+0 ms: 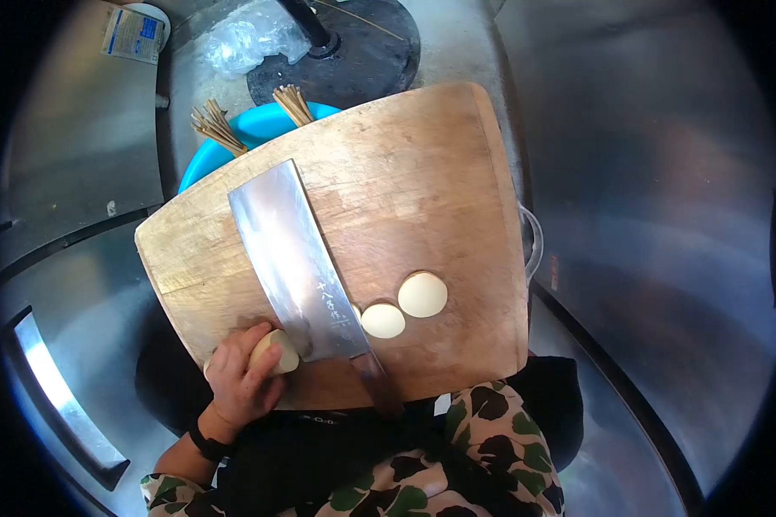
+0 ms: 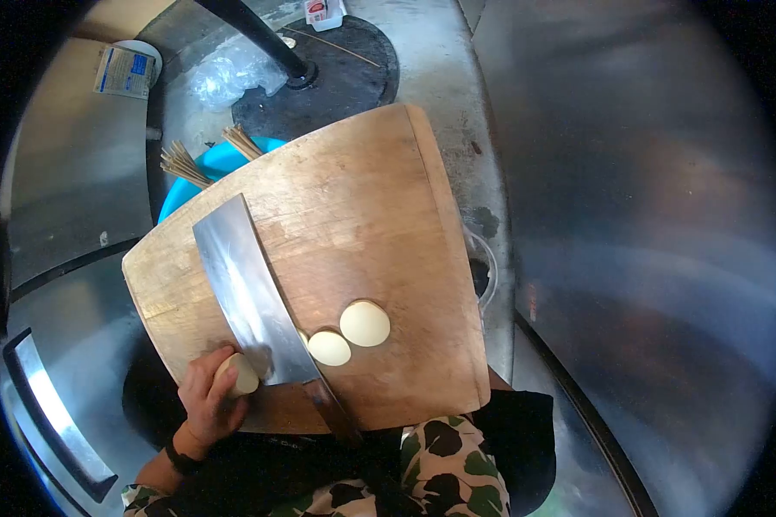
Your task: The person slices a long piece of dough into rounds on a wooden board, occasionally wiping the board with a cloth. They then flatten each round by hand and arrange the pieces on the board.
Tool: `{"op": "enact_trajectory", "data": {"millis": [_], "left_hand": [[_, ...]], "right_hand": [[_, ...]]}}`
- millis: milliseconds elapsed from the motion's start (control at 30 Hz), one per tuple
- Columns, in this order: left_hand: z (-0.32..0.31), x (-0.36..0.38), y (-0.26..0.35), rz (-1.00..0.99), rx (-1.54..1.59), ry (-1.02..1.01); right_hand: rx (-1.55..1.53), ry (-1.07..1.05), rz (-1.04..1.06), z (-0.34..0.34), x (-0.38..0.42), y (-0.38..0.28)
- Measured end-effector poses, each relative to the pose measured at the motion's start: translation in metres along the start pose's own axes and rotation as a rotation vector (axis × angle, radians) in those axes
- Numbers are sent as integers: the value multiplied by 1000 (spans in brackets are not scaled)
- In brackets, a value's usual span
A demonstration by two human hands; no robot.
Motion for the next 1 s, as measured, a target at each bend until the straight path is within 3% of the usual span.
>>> {"op": "enact_trajectory", "data": {"millis": [733, 1000], "left_hand": [[4, -2, 5, 23, -43, 37], [4, 9, 9, 2, -98, 113]], "right_hand": [[52, -23, 41, 0, 0, -3], [348, -80, 211, -1, -1, -50]]}}
Point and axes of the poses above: each hand's wrist, its own x-axis away from the middle knuckle, its own z-axis out of the back of the hand, y = z × x, the point moved 8 cm from there along -x, towards the middle knuckle, and after that the axes turned 14 degrees about -y, right-handed, at the moved point
